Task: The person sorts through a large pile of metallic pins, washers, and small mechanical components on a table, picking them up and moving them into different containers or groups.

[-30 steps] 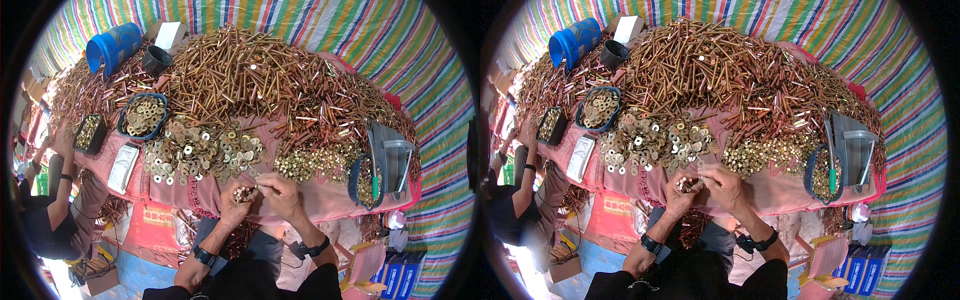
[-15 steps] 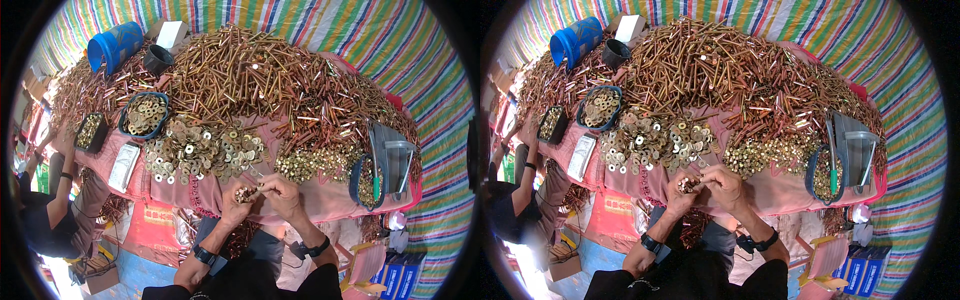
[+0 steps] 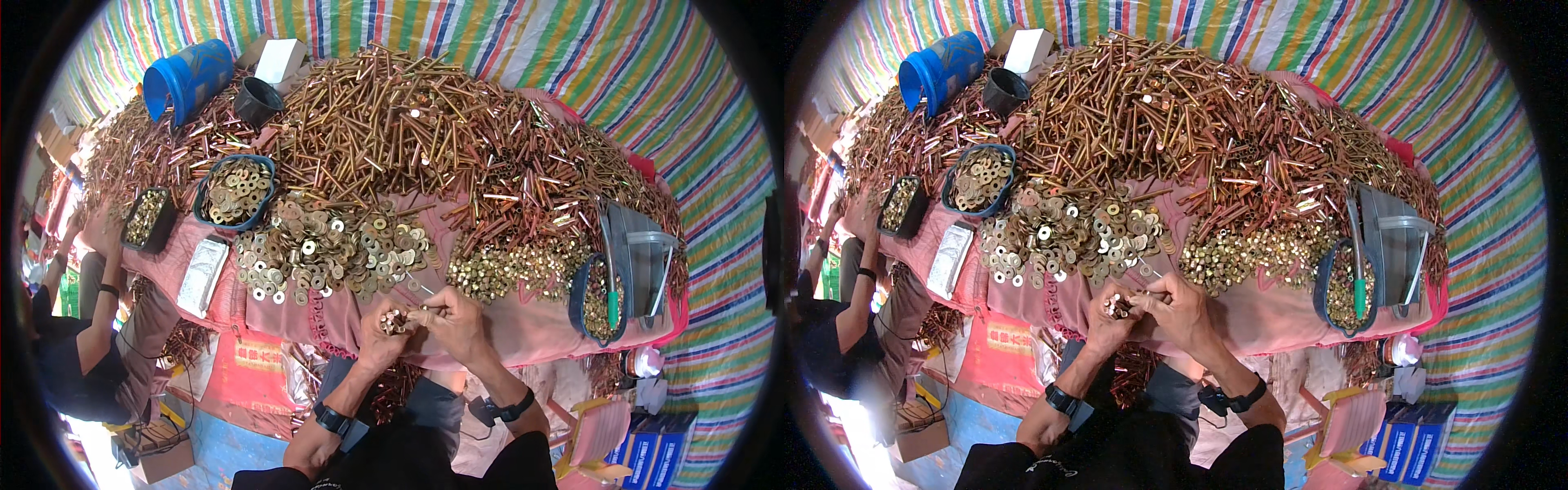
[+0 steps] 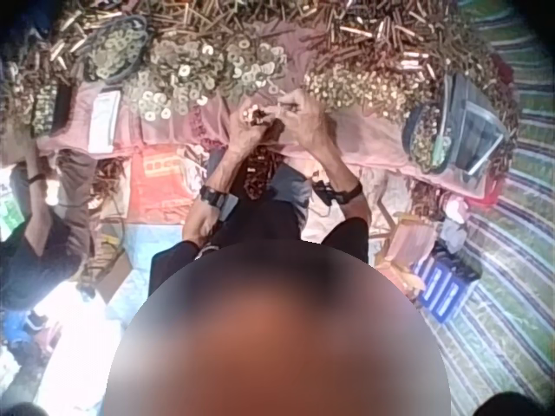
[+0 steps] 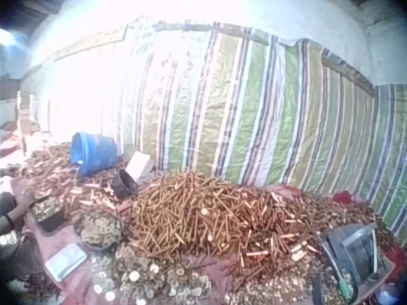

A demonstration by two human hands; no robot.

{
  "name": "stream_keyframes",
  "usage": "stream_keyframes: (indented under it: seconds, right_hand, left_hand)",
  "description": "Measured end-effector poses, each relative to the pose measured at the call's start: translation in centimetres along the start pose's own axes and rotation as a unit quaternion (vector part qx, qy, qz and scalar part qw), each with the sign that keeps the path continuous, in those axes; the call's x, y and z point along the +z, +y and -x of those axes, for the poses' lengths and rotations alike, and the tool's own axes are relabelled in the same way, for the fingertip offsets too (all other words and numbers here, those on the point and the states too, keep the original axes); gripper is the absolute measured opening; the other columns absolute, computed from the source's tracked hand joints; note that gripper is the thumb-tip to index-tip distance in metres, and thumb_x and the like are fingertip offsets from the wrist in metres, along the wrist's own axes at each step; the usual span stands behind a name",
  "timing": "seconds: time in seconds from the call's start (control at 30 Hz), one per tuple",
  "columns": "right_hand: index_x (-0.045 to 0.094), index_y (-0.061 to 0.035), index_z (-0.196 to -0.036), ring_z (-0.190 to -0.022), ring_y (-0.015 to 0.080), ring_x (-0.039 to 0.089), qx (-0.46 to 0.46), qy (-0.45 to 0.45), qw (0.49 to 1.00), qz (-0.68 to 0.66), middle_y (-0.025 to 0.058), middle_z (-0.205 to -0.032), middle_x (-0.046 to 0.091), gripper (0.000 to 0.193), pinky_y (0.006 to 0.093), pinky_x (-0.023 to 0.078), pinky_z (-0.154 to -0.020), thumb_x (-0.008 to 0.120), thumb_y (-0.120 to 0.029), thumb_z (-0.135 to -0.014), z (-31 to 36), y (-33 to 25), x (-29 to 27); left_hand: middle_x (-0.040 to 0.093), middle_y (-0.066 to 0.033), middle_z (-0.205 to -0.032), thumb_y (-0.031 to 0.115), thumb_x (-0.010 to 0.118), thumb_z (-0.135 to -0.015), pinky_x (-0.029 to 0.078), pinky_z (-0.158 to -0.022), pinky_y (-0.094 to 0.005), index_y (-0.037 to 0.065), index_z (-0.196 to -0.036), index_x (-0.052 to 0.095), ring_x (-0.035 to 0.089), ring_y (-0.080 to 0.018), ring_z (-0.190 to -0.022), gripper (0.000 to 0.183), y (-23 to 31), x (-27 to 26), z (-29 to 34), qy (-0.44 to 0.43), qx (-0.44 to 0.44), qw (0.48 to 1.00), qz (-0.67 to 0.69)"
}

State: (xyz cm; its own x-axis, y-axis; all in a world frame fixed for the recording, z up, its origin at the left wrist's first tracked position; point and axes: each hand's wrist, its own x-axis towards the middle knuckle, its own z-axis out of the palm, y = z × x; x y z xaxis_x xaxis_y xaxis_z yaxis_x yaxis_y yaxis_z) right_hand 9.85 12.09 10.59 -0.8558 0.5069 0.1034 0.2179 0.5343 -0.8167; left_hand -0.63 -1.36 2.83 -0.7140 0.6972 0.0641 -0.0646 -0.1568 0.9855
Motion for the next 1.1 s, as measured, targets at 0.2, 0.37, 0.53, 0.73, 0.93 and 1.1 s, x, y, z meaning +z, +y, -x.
stream_keyframes:
  seconds: [0.2, 0.37, 0.53, 0.73, 0.93, 1.1]
  right_hand:
    - [0.071, 0.0016, -0.101, -0.074, 0.0152, 0.069, -0.062, 0.053, 0.995, -0.049, 0.0105, -0.094, 0.073, 0.017, 0.0322, 0.055, -0.065, 0.08, -0.011, -0.094, 0.0, -0.2, 0.5]
    - [0.073, 0.0003, -0.106, -0.074, 0.0132, 0.069, -0.015, 0.042, 0.998, -0.05, 0.0087, -0.092, 0.073, 0.02, 0.031, 0.055, -0.065, 0.083, -0.01, -0.092, 0.0, -0.4, 0.3]
    - [0.072, -0.0009, -0.102, -0.071, 0.0119, 0.066, -0.15, 0.098, 0.983, 0.034, 0.008, -0.089, 0.072, 0.028, 0.0294, 0.054, -0.064, 0.09, -0.016, -0.086, 0.0, -0.7, 0.6]
    - [0.072, -0.0024, -0.103, -0.07, 0.0104, 0.065, -0.039, 0.084, 0.994, -0.06, 0.0078, -0.087, 0.073, 0.021, 0.0292, 0.053, -0.062, 0.084, -0.017, -0.093, 0.7, -0.6, 1.0]
    - [0.071, -0.0003, -0.106, -0.066, 0.0079, 0.064, -0.022, 0.123, 0.992, -0.035, 0.0049, -0.08, 0.071, 0.018, 0.0275, 0.052, -0.056, 0.079, -0.014, -0.097, 0.6, 0.8, 1.1]
    - [0.075, -0.0008, -0.103, -0.069, 0.0151, 0.07, 0.131, -0.085, 0.984, -0.087, 0.0106, -0.08, 0.073, 0.021, 0.0331, 0.055, -0.064, 0.075, -0.022, -0.098, 0.5, 2.2, -0.4]
  left_hand:
    - [0.07, -0.0026, -0.088, 0.002, 0.08, -0.09, 0.052, -0.072, -0.0263, 0.002, -0.097, 0.064, 0.062, -0.0082, -0.081, 0.017, 0.2, 0.1, -0.1, 0.013, 0.015, 1.0, -0.016]
    - [0.07, -0.0023, -0.086, 0.004, 0.079, -0.092, 0.051, -0.071, -0.0256, 0.002, -0.097, 0.065, 0.061, -0.0071, -0.08, 0.015, 0.5, 0.1, 0.0, 0.005, 0.029, 1.0, 0.001]
    - [0.069, -0.0011, -0.086, 0.005, 0.077, -0.094, 0.049, -0.069, -0.0253, 0.002, -0.098, 0.065, 0.06, -0.0066, -0.079, 0.013, 0.2, 0.3, 0.0, -0.004, 0.033, 0.999, 0.006]
    - [0.068, -0.0007, -0.085, 0.005, 0.078, -0.094, 0.049, -0.067, -0.0263, 0.002, -0.099, 0.064, 0.058, -0.0066, -0.077, 0.015, -0.2, 0.2, 0.0, -0.014, 0.039, 0.999, 0.007]
    - [0.067, -0.0014, -0.085, 0.007, 0.078, -0.096, 0.051, -0.07, -0.0265, 0.001, -0.101, 0.062, 0.06, -0.0079, -0.079, 0.018, -0.1, 0.4, 0.1, -0.016, 0.023, 0.999, -0.025]
    - [0.067, -0.0026, -0.094, 0.01, 0.075, -0.099, 0.051, -0.071, -0.0267, 0.002, -0.11, 0.056, 0.06, -0.0084, -0.083, 0.023, -0.1, 0.2, 0.4, 0.044, 0.009, 0.997, 0.055]
